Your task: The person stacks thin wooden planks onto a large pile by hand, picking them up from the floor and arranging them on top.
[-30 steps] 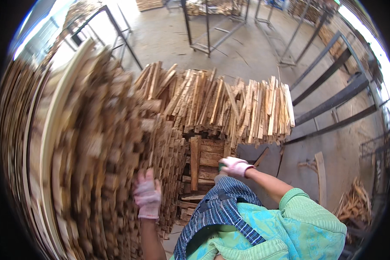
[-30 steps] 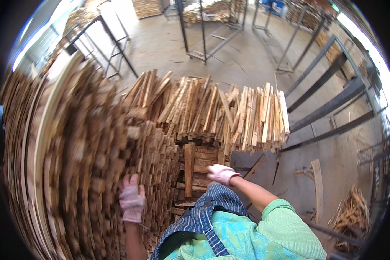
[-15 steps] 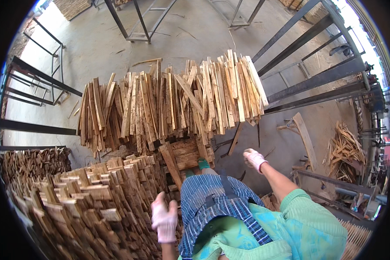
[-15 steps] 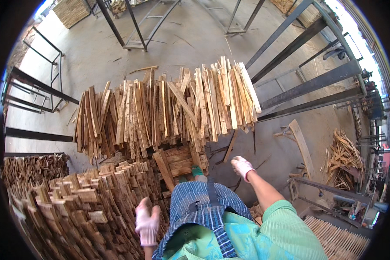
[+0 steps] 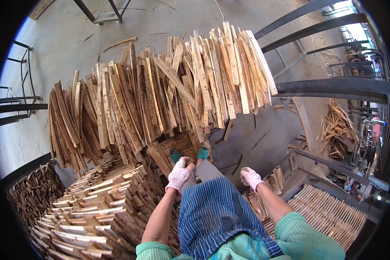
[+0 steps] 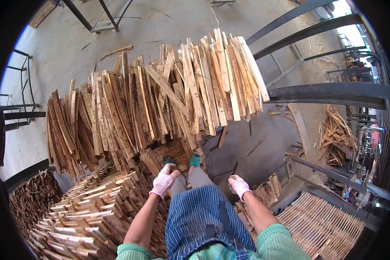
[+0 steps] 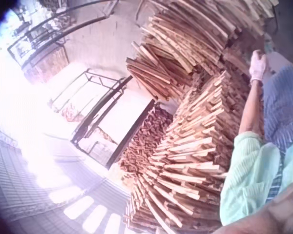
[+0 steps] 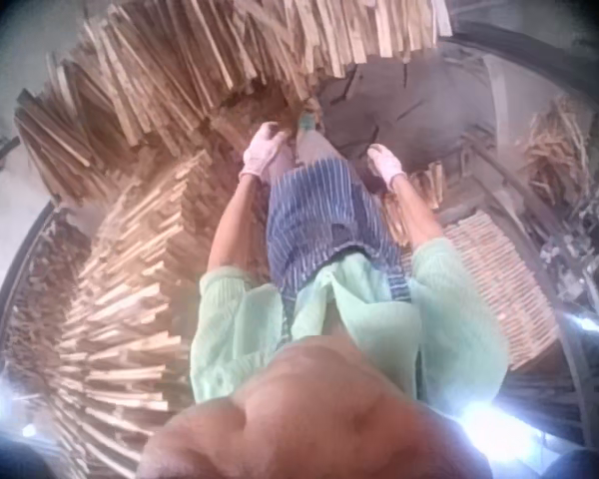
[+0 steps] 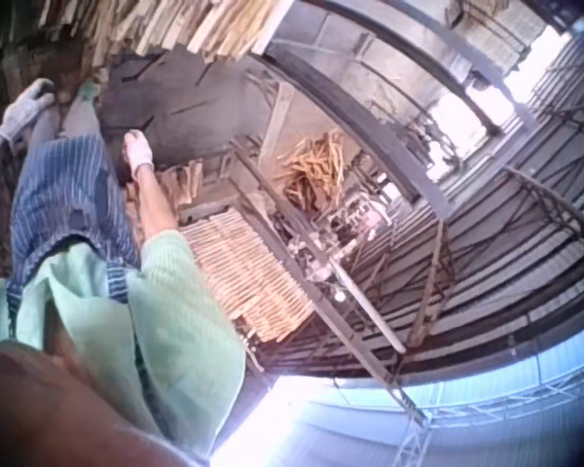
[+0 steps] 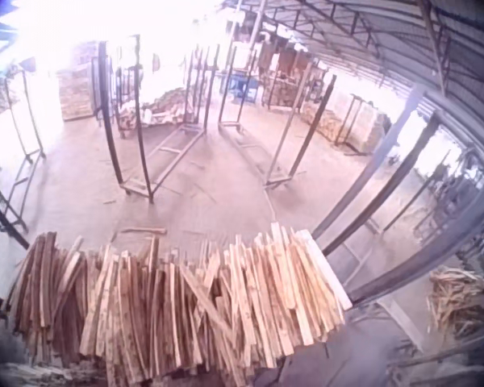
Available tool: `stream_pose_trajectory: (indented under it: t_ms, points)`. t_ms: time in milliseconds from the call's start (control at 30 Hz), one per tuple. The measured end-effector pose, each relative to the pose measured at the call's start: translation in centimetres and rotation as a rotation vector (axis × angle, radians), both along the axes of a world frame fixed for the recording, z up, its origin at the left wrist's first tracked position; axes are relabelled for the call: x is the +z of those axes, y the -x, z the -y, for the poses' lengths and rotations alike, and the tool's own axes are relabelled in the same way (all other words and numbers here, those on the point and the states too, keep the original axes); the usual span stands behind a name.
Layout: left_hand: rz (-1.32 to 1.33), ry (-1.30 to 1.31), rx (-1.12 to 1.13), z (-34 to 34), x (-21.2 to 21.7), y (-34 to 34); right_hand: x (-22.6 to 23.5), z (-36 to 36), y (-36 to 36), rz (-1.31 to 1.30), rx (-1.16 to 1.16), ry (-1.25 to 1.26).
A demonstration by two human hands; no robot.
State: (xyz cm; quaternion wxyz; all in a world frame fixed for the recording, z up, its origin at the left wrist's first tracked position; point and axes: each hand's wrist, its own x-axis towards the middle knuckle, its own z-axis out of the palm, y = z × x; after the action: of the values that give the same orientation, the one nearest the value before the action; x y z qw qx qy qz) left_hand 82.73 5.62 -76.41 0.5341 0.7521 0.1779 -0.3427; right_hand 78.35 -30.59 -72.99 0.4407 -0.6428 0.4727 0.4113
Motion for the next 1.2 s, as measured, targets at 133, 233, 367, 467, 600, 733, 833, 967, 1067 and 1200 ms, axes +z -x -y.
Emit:
stream_pose_trajectory:
  t_ms: [133, 233, 367, 467, 600, 733, 833, 967, 1067, 1200]
  points:
    - [-0.616, 0.27, 0.324, 3.8, -8.1, -2.0, -8.8, 0.8, -4.2, -0.019, -0.132, -0.052]
    - [-0.611, 0.348, 0.372, 5.9, -19.9, -1.9, -16.7, 0.8, -9.8, 0.041, -0.255, -0.02]
    - [-0.55, 0.271, 0.486, 8.8, -27.4, -9.0, -30.7, 4.5, -14.9, 0.311, -0.467, -0.154]
    - [-0.424, 0.057, 0.666, 11.7, -31.1, -12.9, -35.5, 4.3, -18.7, 0.36, -0.477, 0.077]
    - [-0.543, -0.03, 0.731, 18.0, -34.4, -15.6, -43.9, 7.6, -18.1, 0.457, -0.254, 0.085]
    - [-0.445, -0.021, 0.42, 18.8, -34.4, -15.2, -48.2, 6.8, -16.2, 0.528, 0.609, 0.411]
    - [-0.573, 0.158, 0.276, 19.8, -30.1, -17.9, -48.1, 6.7, -14.4, 0.482, 1.085, 0.557]
    - [-0.543, 0.134, 0.331, 18.0, -31.9, -19.2, -45.0, 4.9, -15.4, 0.492, 0.911, 0.241]
    - [-0.37, 0.101, 0.544, 16.1, -32.1, -20.7, -45.6, 7.6, -13.8, 0.741, 0.733, 0.185]
    - [-0.102, 0.157, 0.578, 15.7, -34.6, -26.6, -48.8, 10.2, -17.4, 0.42, 0.885, 0.084]
